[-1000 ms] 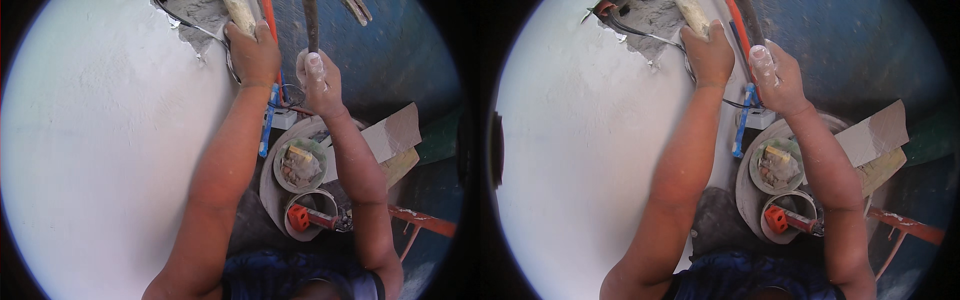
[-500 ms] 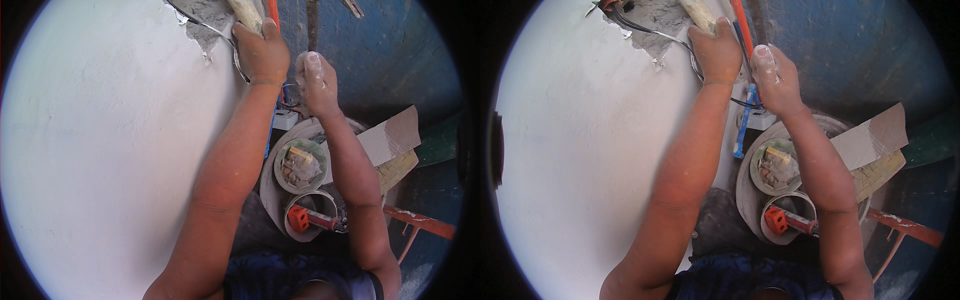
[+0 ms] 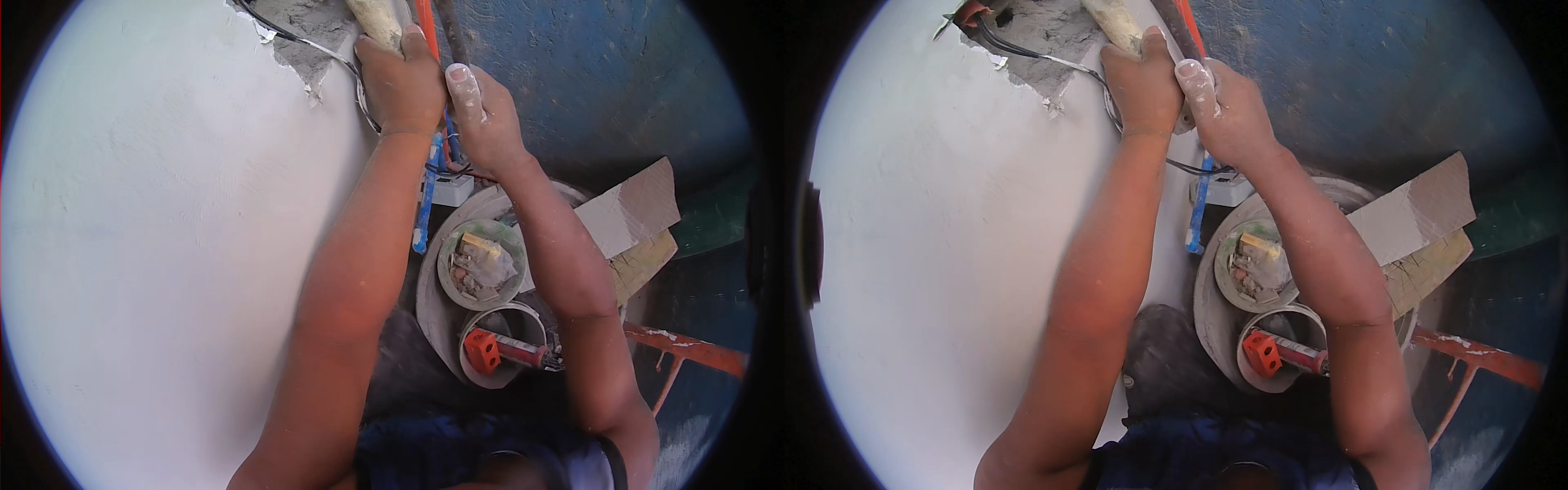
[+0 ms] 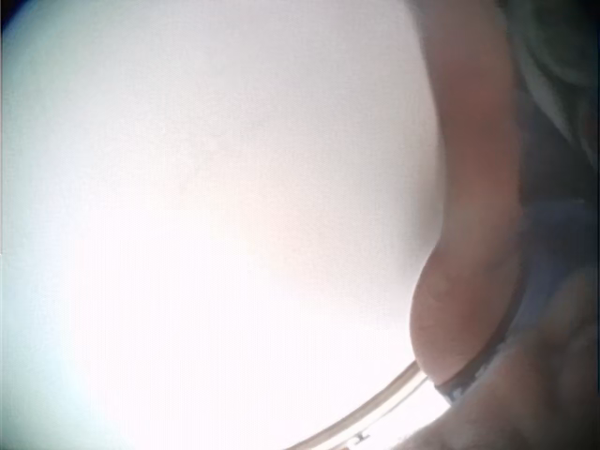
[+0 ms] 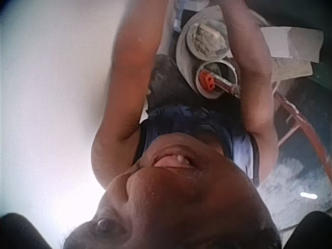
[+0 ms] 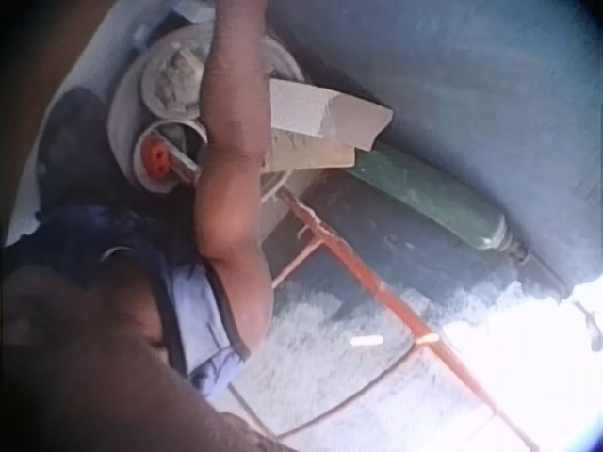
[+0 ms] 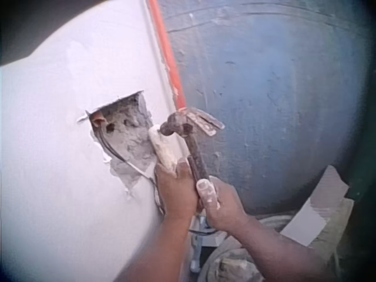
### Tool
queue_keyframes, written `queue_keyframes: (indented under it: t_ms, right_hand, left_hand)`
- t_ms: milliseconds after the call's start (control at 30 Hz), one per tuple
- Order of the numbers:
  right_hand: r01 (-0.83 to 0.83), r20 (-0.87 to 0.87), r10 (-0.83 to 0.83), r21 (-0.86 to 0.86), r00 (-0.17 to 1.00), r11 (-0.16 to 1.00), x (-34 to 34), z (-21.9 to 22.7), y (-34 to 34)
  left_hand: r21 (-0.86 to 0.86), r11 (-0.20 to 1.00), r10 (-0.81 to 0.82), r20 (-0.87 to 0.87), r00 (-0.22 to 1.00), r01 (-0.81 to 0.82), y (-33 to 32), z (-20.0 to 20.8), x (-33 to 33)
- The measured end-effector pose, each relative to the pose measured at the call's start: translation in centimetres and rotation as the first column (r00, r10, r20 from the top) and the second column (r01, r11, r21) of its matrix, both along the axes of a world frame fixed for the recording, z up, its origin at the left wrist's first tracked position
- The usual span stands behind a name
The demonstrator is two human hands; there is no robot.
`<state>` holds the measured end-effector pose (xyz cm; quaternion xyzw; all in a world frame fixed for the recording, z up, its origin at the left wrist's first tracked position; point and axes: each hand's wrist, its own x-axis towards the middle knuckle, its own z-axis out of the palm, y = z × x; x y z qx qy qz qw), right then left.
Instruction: Install an electrical junction box into a masonry wall hole using a hammer and a PVC pipe segment for positioning and securing.
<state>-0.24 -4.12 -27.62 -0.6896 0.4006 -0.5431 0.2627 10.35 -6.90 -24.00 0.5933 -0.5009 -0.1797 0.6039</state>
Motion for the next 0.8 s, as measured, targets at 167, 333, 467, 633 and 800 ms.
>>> queue_keyframes:
  t_ms: [167, 333, 467, 633, 800]
  right_hand:
    - [-0.035, 0.283, 0.058, -0.088, 0.957, 0.996, 0.0, 0.2, 0.9]
    - [0.0, 0.111, 0.001, -0.011, 0.994, 1.0, -0.4, 1.0, 0.9]
    - [-0.052, 0.221, 0.06, -0.044, 0.973, 0.998, 0.5, 0.9, 1.6]
    - [0.029, 0.128, -0.031, 0.013, 0.991, 0.999, -0.3, 2.2, 1.7]
    - [-0.039, -0.092, 0.054, 0.165, 0.994, 0.986, -0.8, 2.8, 0.6]
  left_hand:
    - [-0.064, 0.995, 0.075, 0.066, 0.995, -0.071, -0.1, 0.0, 0.2]
    - [-0.032, 0.999, 0.017, -0.012, 1.0, -0.017, 0.3, 0.5, 0.1]
    - [-0.039, 0.999, 0.037, 0.002, 0.999, -0.037, -0.2, 0.3, 0.1]
    - [0.045, 0.999, -0.023, -0.061, 0.998, 0.026, -0.6, 0.5, 0.3]
    - [-0.006, 0.998, -0.059, -0.153, 0.986, 0.059, -0.2, 0.9, 0.2]
